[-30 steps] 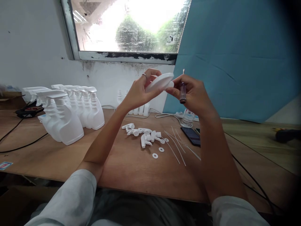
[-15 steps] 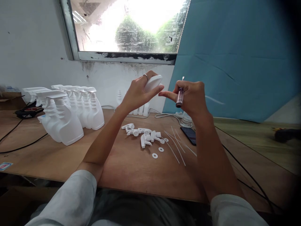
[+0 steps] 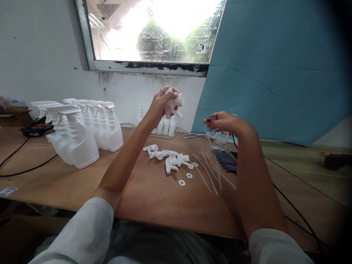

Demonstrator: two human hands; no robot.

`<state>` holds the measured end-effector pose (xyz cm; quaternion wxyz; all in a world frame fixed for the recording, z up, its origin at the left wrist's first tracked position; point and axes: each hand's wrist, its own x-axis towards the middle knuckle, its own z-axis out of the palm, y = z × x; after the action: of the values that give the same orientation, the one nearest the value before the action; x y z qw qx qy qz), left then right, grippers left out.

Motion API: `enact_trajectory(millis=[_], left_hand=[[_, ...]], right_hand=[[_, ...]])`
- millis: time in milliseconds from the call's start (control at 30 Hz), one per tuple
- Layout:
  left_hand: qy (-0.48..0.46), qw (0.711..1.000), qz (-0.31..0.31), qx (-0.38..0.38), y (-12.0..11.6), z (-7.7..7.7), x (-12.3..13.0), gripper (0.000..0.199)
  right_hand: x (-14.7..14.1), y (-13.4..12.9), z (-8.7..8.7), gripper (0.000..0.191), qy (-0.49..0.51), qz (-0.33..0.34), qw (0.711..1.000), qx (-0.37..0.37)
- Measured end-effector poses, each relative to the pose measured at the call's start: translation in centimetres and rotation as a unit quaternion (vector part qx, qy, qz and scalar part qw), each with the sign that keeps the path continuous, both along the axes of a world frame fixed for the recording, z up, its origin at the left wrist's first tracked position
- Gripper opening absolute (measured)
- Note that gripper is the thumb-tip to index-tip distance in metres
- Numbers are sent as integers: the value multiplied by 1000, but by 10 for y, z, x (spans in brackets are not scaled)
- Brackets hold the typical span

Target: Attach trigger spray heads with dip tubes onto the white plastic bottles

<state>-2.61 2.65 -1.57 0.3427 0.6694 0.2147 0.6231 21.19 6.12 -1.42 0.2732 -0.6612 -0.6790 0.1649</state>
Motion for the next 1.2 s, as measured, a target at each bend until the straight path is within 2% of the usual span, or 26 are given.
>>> enact_trajectory(millis=[67, 100, 167, 267, 333, 467, 567, 667, 900, 1067, 1200], left_hand=[[-39, 998, -17, -42, 8, -3, 0, 31], [-56, 996, -23, -65, 11, -4, 0, 33], [-87, 990, -31, -107, 17, -6, 0, 36], [-117, 979, -41, -164, 22, -6, 1, 33], [-130, 971, -44, -195, 22, -6, 2, 29], [-133, 966, -39, -216, 21, -6, 3, 25], [-123, 968, -38, -215, 20, -6, 4, 22], [-111, 973, -32, -202, 18, -6, 6, 18], [-104, 983, 44, -142, 19, -10, 10, 18], [-111, 987, 84, -79, 16, -11, 15, 19], [-141, 983, 99, -60, 13, -11, 19, 21]], right_hand=[[4, 1, 1, 36, -34, -30, 995, 87], [5, -1, 1, 40, -13, -22, 990, 137], [2, -9, 3, 44, 84, 58, 972, 212], [-10, -30, 7, 51, 201, 225, 920, 251], [-21, -45, 9, 53, 230, 271, 897, 262], [-38, -68, 11, 33, 222, 344, 872, 268], [-43, -74, 10, 18, 199, 383, 855, 288], [-46, -73, 8, 14, 208, 395, 838, 313], [-53, -71, 4, 6, 145, 323, 864, 356], [-62, -74, -2, 12, 109, 309, 859, 394], [-68, -78, -4, 15, 82, 305, 853, 415]])
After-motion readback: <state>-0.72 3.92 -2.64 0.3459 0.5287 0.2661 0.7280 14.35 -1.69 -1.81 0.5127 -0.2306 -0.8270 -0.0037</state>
